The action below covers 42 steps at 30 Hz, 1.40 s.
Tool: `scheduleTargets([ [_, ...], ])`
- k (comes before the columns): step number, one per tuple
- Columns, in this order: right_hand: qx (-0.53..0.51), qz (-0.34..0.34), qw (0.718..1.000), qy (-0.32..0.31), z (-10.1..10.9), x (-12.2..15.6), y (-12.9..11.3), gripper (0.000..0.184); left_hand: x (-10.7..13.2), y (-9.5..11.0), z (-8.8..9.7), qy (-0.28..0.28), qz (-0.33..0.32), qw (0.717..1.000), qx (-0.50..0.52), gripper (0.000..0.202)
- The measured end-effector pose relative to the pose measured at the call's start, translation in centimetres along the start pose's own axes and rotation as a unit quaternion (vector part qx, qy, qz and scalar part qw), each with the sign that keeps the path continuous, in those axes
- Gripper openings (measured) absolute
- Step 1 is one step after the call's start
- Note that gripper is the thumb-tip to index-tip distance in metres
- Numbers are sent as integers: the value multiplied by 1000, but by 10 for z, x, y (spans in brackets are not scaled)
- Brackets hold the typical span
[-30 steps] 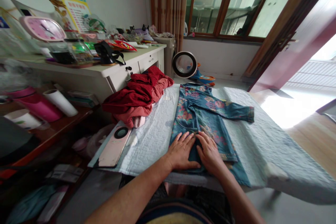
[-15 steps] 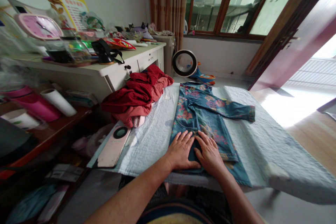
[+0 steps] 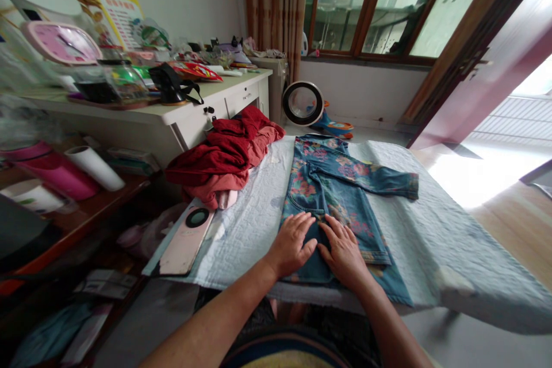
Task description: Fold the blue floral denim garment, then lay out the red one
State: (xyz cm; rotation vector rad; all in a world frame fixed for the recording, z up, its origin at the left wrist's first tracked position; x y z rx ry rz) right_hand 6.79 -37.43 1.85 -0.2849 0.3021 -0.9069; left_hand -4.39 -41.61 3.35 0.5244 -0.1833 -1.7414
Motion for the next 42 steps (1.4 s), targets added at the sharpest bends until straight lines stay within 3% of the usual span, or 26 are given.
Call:
scheduleTargets([
  [3,3,-2,1000,-3,1,0,-1,49,1,-11,5,38,59,996,-46,47],
  [6,9,-11,1000,-15,3,-2,-3,49,0,-16,-1,35,94,990,-96,49],
  [10,14,-26,999,-35,9,-9,-7,49,-1,-14,-8,28,86,986,-138,47],
  [13,14,-27,999,-10,15,-14,-14,46,-1,-14,-8,27,85,984,-155,47],
  [21,42,-3,999,-11,-2,-11,-21,46,1,-15,-8,21,107,976,-189,50],
  [27,50,-1,999,-6,-2,-10,-20,47,3,-24,-14,15,142,967,-210,58],
  [42,45,-8,999,-19,-1,-11,-19,48,-3,-34,-9,6,134,966,-220,62],
])
Point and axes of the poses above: each hand's wrist, its own x-axis away from the middle knuckle, its own z-axis out of the back of the hand, y = z × x, the point moved 9 cm from there along -x, towards the middle knuckle, and after that the axes turned 5 degrees about -x, right-handed, at the moved point
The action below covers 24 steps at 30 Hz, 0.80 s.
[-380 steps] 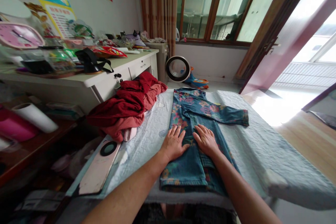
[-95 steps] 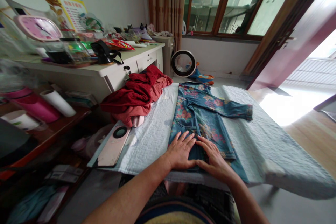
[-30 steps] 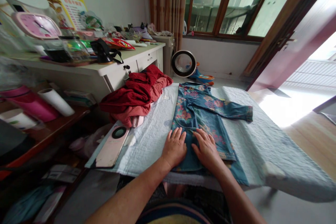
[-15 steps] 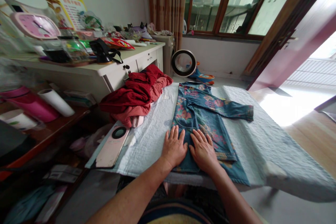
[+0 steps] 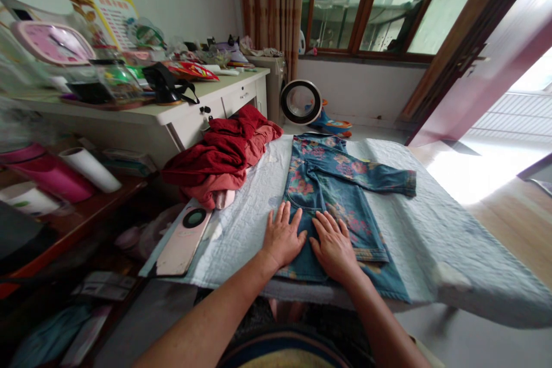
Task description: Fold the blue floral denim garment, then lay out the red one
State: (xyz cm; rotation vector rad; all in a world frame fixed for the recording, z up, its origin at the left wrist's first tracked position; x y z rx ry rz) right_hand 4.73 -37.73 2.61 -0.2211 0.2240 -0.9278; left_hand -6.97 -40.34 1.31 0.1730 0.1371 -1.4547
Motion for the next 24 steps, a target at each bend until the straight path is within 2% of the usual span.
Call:
scheduleTargets([
  [8,0,1,1000,3,1,1,0,48,-15,-11,-4,-17,9,1000,4,62],
  [19,-1,0,1000,-3,-1,0,0,49,-32,-20,-9,-9,10,1000,2,64],
  [24,0,2,1000,-5,-1,0,1,49,-31,-21,-4,5,13,1000,2,61],
])
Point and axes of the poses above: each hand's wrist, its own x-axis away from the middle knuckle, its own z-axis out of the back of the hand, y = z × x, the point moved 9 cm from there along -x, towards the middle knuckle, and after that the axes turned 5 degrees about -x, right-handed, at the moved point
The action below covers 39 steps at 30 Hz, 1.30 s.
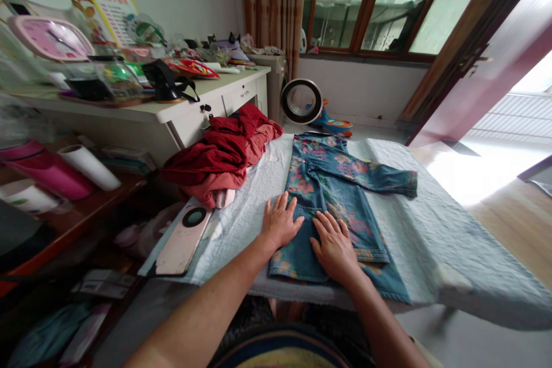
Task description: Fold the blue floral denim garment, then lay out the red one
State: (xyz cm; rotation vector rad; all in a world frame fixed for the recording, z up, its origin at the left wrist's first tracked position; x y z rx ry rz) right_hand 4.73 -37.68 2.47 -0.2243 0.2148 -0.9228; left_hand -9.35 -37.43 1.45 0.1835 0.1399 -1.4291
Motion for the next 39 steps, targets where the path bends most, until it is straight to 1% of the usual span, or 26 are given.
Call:
scheduleTargets([
  [3,3,-1,1000,-1,0,0,0,49,3,1,7,23,-8,1000,1,55],
  [6,3,-3,1000,-1,0,0,0,48,6,6,13,43,-33,999,7,50],
  [9,2,-3,1000,-1,0,0,0,48,10,12,16,47,-58,997,13,46],
  [13,4,2,1000,5,1,0,0,48,17,14,13,29,-65,997,17,48],
  [17,1,5,1000,9,1,1,0,48,25,12,8,8,-61,998,18,55],
  [24,3,5,1000,10,0,0,1,48,39,11,3,-15,-79,997,14,62],
  [32,1,4,1000,8,0,0,1,48,57,10,3,-50,-97,993,35,66],
  [36,2,5,1000,6,0,0,1,49,63,10,7,-44,-92,994,29,66],
  [39,3,6,1000,9,0,0,1,49,62,11,11,-31,-90,995,19,63],
])
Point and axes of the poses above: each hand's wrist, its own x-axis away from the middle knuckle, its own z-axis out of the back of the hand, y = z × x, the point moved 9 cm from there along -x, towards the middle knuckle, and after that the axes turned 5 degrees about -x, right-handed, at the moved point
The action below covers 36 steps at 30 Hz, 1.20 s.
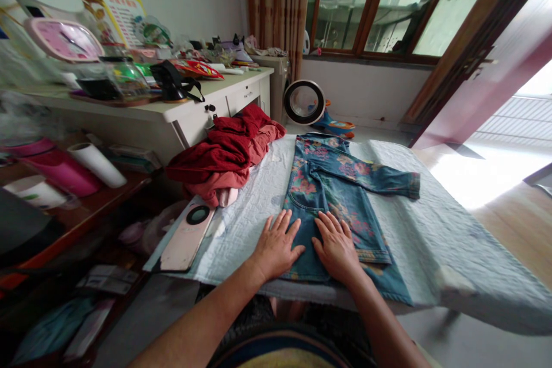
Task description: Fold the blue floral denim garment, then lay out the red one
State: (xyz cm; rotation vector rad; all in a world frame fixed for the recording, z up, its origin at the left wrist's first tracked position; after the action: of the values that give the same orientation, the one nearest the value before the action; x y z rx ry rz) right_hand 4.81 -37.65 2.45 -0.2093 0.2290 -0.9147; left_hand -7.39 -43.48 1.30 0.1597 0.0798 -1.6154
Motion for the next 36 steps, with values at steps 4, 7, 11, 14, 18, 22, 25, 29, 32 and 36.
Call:
scheduleTargets([
  [4,-3,0,1000,3,0,0,0,48,-13,0,3,1,6,1000,-11,58],
  [7,-8,-2,1000,3,1,0,0,48,-28,-2,2,-3,17,1000,-14,57],
  [11,-13,-4,1000,-4,1,0,0,49,-48,-8,0,10,37,999,-16,60],
  [14,-13,-4,1000,-7,1,0,0,49,-60,-14,-4,12,50,999,-16,62],
  [18,-12,-8,1000,-8,3,0,-1,49,-74,-21,-11,-7,63,998,-13,66],
  [22,-12,-10,1000,-9,3,0,-2,49,-88,-26,-16,-32,76,997,-11,74],
  [25,-14,-10,1000,-11,3,0,-2,50,-97,-28,-19,-36,91,995,-17,78],
  [29,-15,-9,1000,-12,2,0,-1,50,-102,-31,-20,-19,114,993,-18,78],
  [32,-17,-7,1000,-11,1,0,0,50,-102,-32,-22,-9,121,993,-15,77],
  [36,-18,-11,1000,-14,1,0,0,50,-100,-32,-24,-5,114,993,-15,75],
])
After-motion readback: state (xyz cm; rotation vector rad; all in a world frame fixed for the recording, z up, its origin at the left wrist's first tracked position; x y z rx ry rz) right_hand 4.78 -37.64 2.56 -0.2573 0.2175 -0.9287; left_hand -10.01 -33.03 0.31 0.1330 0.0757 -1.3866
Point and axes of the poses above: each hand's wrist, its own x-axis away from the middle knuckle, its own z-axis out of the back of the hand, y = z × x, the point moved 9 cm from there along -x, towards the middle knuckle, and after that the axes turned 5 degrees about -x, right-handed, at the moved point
